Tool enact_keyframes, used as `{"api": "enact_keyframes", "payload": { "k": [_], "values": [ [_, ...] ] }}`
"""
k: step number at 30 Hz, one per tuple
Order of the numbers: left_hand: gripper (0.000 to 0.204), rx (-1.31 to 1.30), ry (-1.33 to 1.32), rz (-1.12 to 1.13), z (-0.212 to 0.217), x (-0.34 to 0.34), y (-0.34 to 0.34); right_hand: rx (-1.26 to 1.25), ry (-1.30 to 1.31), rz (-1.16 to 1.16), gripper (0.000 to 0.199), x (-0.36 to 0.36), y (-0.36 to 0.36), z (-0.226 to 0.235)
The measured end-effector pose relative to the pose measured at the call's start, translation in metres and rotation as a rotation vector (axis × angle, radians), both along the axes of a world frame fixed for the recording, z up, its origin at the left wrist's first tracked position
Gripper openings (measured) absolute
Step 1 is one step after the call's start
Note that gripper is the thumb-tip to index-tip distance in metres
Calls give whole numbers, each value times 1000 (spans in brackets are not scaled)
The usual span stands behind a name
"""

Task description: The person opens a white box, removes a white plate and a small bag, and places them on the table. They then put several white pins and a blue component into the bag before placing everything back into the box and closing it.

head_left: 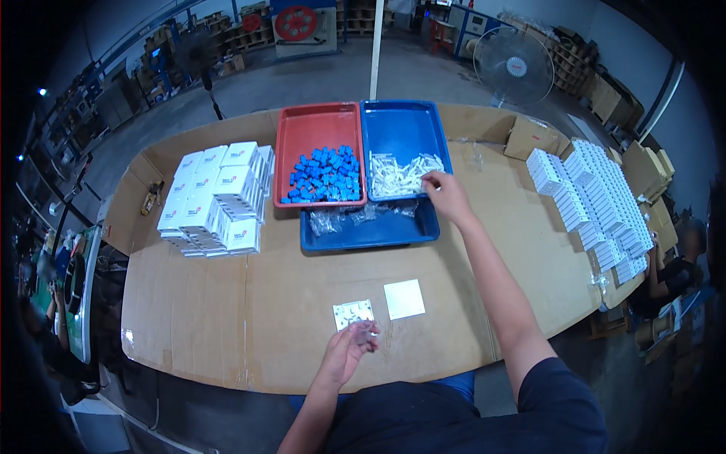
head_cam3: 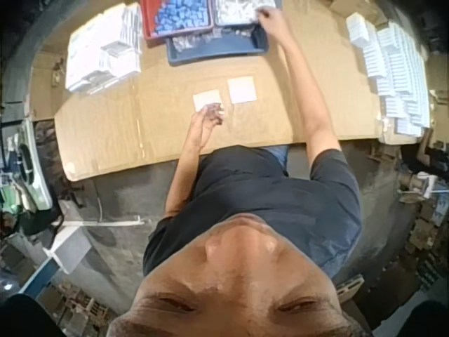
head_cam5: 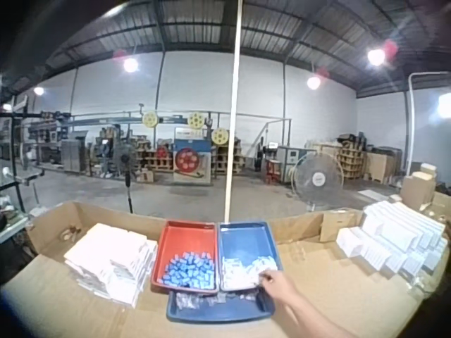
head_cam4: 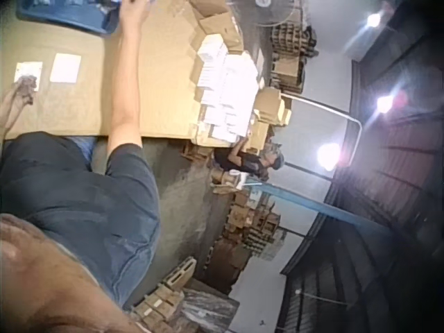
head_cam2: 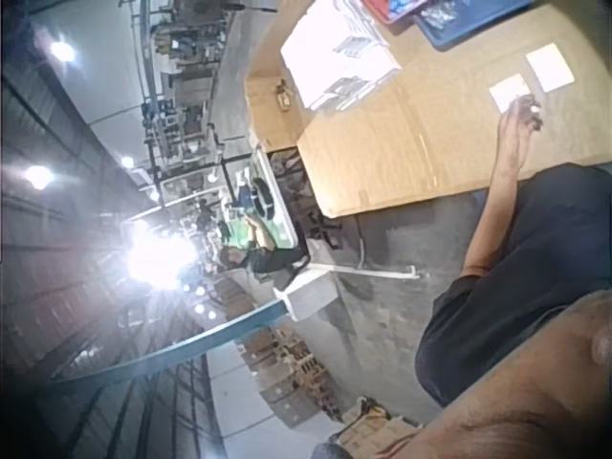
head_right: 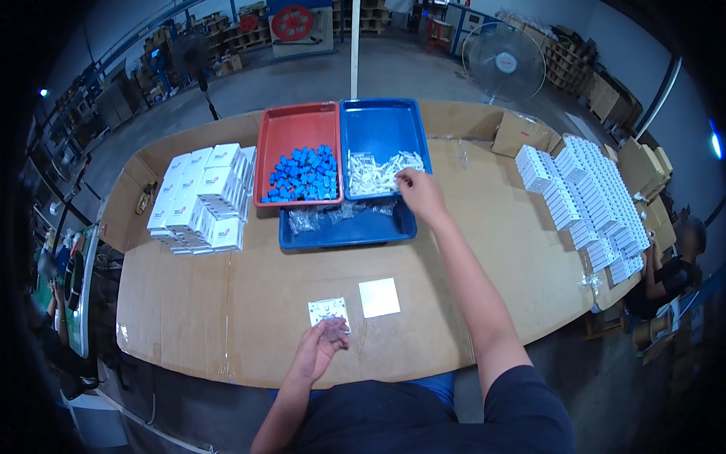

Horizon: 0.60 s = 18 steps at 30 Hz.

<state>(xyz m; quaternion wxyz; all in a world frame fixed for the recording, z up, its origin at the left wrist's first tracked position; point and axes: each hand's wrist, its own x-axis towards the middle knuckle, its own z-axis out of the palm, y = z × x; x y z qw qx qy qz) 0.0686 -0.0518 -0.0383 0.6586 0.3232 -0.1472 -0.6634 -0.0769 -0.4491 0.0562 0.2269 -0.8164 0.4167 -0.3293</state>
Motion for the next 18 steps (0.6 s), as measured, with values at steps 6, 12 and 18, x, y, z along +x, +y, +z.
{"api": "enact_keyframes", "payload": {
  "k": [6,12,18],
  "values": [
    [52,-40,358,-245,-36,0,19,-228,181,-276,18,14,-95,4],
    [53,-91,556,-314,-42,4,15,-530,590,-203,20,27,-126,-18],
    [54,-45,485,-309,-42,4,7,-212,512,-193,15,32,-131,-10]
  ]
}}
